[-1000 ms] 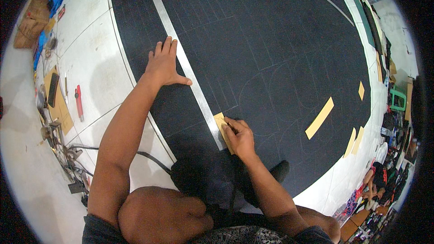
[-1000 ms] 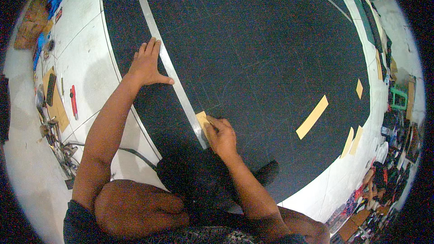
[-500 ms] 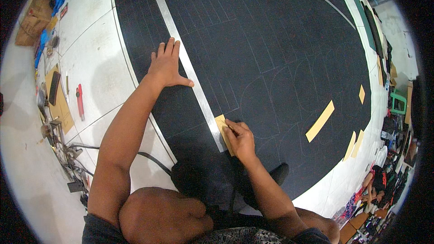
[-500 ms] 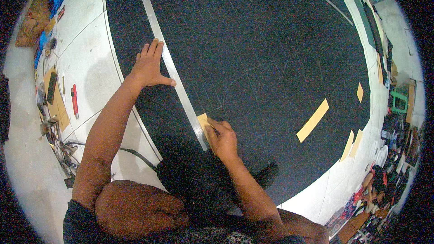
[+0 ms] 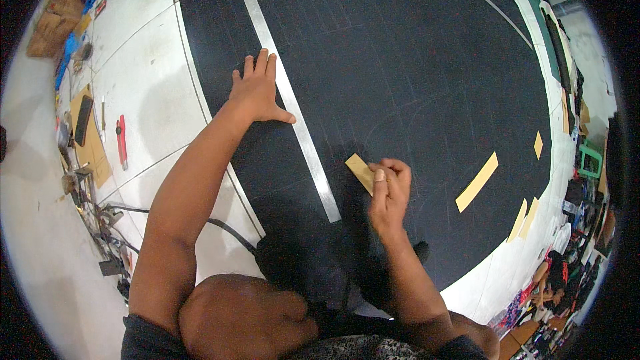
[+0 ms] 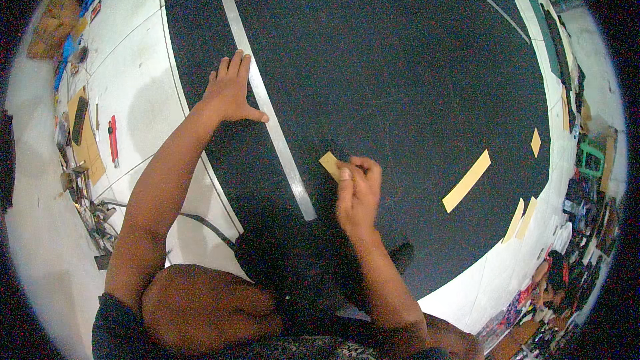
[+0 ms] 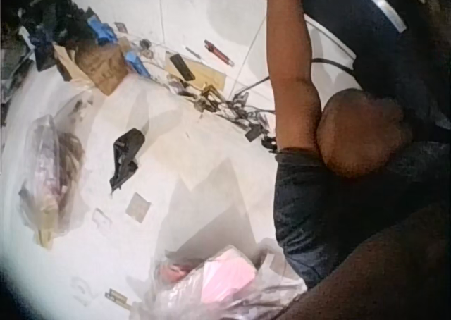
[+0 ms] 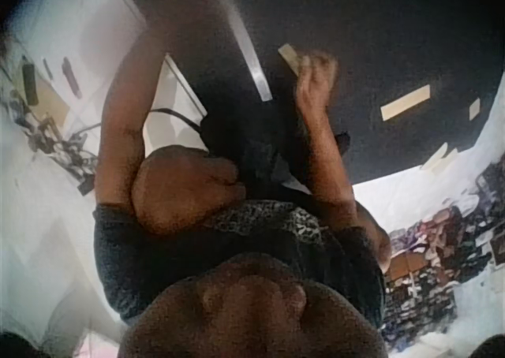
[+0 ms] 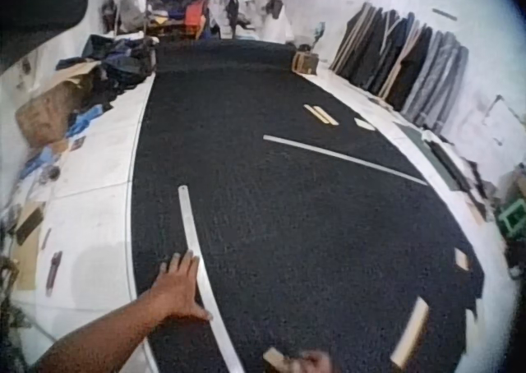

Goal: The person marks a large piece of dark fabric using a ruler and a marking tool, drawing a series of parallel lines.

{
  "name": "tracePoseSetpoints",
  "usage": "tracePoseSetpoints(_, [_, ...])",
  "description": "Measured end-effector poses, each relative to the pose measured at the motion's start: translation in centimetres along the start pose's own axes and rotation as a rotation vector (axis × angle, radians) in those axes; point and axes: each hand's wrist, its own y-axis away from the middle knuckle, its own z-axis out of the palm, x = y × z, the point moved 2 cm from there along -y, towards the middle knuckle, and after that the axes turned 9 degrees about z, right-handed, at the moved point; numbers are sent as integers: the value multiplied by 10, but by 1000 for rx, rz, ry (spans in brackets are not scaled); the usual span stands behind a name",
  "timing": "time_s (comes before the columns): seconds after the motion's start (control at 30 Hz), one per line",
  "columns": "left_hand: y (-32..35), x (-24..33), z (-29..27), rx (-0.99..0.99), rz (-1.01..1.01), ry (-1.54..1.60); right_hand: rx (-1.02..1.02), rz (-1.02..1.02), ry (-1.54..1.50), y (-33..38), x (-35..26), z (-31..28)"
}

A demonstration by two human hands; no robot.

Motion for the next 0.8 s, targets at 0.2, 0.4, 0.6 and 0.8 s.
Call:
tracePoseSetpoints(0.2, [0, 1, -2, 19, 5, 32, -320, 12, -124, 3, 6, 42])
tracePoseSetpoints(0.4, [0, 1, -4, 6, 3, 22, -316, -89, -69, 13, 15, 52])
tracePoseSetpoints(0.6, [1, 3, 0, 20, 11, 25, -291, -123, -36, 16, 16, 50])
tracePoseSetpoints(0.8, [0, 2, -3, -11, -1, 12, -351, -199, 28, 14, 16, 54])
